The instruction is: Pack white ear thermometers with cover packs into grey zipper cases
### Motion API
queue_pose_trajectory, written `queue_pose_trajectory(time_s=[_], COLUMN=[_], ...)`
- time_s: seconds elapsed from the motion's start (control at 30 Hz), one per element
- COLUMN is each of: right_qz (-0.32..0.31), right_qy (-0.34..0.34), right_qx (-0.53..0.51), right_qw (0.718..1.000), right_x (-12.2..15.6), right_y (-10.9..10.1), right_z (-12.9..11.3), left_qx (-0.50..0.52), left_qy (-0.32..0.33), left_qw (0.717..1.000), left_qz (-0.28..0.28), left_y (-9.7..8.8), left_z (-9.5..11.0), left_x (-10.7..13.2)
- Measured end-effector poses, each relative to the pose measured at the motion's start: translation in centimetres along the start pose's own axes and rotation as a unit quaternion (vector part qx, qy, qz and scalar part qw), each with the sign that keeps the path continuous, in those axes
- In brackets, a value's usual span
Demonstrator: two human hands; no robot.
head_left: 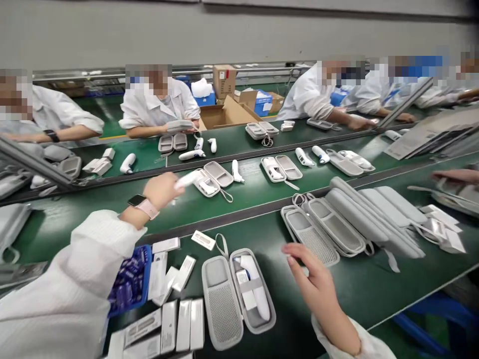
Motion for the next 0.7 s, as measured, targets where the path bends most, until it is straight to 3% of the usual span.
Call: queue_pose_trajectory(time_s=[0.1, 0.17, 0.2, 0.27, 0.3, 0.37, 0.43, 0.53, 0.6, 0.7], right_qz=[-0.039, -0.150, -0.221, -0.336, -0.366, -0.366, -0.310, -0.165, -0.059, 0.044], right_qy=[-0.082, -0.074, -0.041, 0.065, 0.124, 0.223, 0.307, 0.408, 0.430, 0.426], right_qx=[0.011, 0.030, 0.029, -0.021, -0.066, -0.174, -0.268, -0.360, -0.396, -0.402], right_qw=[0.996, 0.985, 0.974, 0.939, 0.920, 0.887, 0.859, 0.823, 0.809, 0.809], right_x=[-2.5, -3.0, -2.7, -1.5, -0.7, 0.9, 2.2, 3.5, 3.9, 3.9], right_y=[1.8, 3.3, 4.0, 4.8, 4.9, 4.6, 3.9, 2.7, 2.2, 1.9], right_z=[-4.7, -6.7, -7.1, -6.5, -5.7, -3.4, -0.7, 2.3, 3.2, 3.1], left_qx=[0.040, 0.075, 0.070, 0.075, 0.096, 0.159, 0.173, 0.108, 0.095, 0.109], left_qy=[0.205, 0.336, 0.441, 0.520, 0.518, 0.424, 0.285, 0.225, 0.213, 0.168], left_qw=[0.977, 0.937, 0.895, 0.848, 0.845, 0.888, 0.943, 0.962, 0.963, 0.974], left_qz=[-0.046, -0.066, -0.013, 0.070, 0.095, 0.081, 0.012, -0.114, -0.134, -0.109], left_y=[-2.3, -3.1, -3.4, -3.4, -3.1, -1.4, 1.2, 5.0, 5.9, 4.8], left_z=[8.6, 14.0, 16.1, 17.6, 17.1, 14.5, 10.9, 7.7, 7.6, 10.4], left_x=[6.0, 10.2, 12.1, 14.4, 14.8, 14.0, 12.4, 10.7, 10.0, 9.6])
Point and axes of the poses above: each hand's wrist, its own x-axis away from the middle knuckle, its own y-axis out of the palm, z = x × y, the point moved 3 cm from there along -x, towards the middle knuckle, and after that the axes turned 10 degrees about z, right-handed, at the moved point
